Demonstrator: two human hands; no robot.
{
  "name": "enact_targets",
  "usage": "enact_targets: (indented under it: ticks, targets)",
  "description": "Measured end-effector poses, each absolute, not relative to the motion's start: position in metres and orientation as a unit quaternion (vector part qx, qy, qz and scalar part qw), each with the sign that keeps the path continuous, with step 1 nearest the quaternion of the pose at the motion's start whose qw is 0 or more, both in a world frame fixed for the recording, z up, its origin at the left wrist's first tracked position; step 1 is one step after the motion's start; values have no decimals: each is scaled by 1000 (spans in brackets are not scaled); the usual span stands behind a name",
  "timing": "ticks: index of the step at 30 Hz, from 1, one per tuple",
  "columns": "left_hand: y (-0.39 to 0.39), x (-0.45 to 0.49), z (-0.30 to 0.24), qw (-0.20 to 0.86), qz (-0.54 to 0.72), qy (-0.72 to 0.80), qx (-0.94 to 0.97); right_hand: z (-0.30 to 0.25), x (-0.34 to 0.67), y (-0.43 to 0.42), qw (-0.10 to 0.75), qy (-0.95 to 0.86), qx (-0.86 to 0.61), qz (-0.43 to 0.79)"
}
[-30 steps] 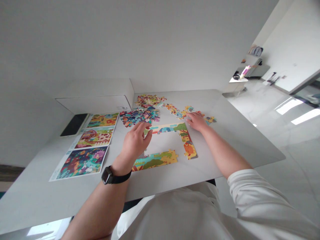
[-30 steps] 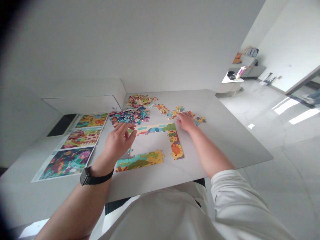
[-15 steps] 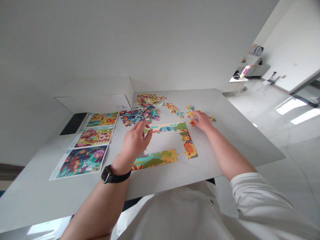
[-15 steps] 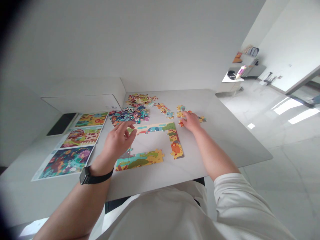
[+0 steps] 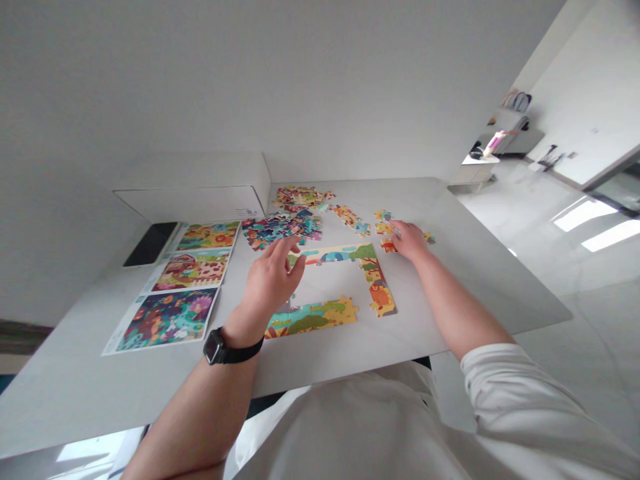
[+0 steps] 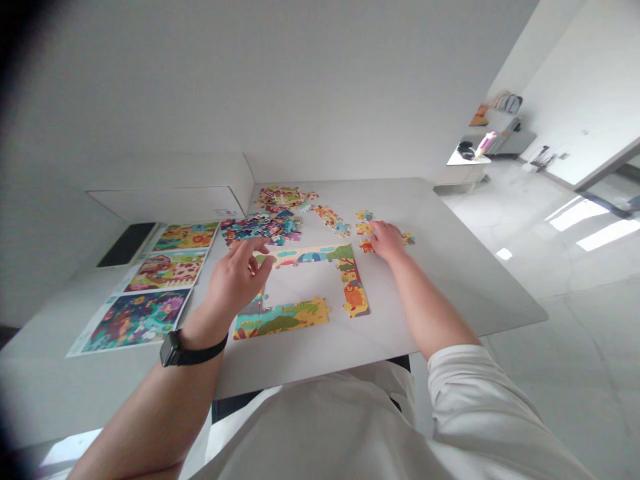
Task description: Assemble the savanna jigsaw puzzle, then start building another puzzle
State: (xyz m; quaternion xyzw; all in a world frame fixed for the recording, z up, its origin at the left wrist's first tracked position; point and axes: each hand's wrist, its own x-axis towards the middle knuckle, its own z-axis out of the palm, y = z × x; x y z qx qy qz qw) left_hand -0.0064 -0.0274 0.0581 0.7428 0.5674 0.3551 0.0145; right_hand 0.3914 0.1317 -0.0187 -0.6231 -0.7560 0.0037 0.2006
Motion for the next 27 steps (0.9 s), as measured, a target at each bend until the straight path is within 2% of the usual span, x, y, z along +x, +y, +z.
enact_targets:
  ticks: [7, 15, 23, 27]
  targets:
    - [-28, -8, 62, -3, 364, 572, 735, -20, 372, 124, 206, -818, -537, -3]
    - [-30, -11, 69, 5, 389, 544, 743, -23, 348, 123, 157, -863, -479, 15]
    - [-31, -16, 72, 26, 347, 628, 696, -26, 361, 124, 191, -856, -479, 26]
    - [-27, -18, 70, 35, 339, 651, 678, -24, 369, 126, 239, -842, -483, 37]
